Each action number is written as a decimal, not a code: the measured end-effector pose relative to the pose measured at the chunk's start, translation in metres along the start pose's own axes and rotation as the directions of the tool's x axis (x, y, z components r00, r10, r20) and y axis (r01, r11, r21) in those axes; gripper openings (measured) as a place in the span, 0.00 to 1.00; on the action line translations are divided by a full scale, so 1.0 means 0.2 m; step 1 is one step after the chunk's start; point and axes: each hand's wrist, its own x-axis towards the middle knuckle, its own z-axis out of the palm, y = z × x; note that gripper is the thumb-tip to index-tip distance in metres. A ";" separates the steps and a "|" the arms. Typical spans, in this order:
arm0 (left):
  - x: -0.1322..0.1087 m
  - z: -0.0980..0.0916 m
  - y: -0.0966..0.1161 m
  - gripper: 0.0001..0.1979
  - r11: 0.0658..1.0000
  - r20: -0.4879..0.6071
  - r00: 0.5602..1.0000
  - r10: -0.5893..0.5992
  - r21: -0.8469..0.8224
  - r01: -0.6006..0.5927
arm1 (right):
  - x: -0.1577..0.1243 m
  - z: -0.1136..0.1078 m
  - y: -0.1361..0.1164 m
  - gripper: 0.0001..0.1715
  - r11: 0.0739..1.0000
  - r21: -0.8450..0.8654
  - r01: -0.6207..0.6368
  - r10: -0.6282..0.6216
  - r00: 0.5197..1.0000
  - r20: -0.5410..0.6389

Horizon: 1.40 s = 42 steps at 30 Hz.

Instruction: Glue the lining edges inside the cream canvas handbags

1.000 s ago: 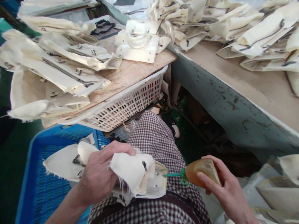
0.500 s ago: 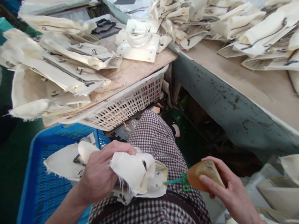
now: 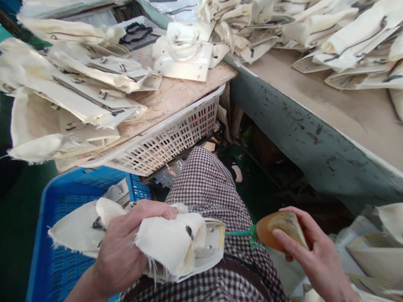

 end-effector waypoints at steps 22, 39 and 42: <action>-0.13 0.06 0.05 0.08 0.999 -0.028 0.999 0.020 -0.029 -0.021 | 0.00 -0.05 0.01 0.29 0.980 -0.163 0.113 -0.111 0.994 0.023; -0.11 0.05 0.05 0.06 1.000 -0.037 0.999 0.018 -0.023 -0.018 | -0.05 0.02 -0.08 0.34 0.994 -0.052 -0.098 0.102 0.991 0.088; -0.11 0.05 0.04 0.06 1.000 -0.019 1.000 0.024 -0.010 -0.024 | -0.06 0.02 -0.09 0.32 0.993 -0.039 -0.114 0.117 0.990 0.080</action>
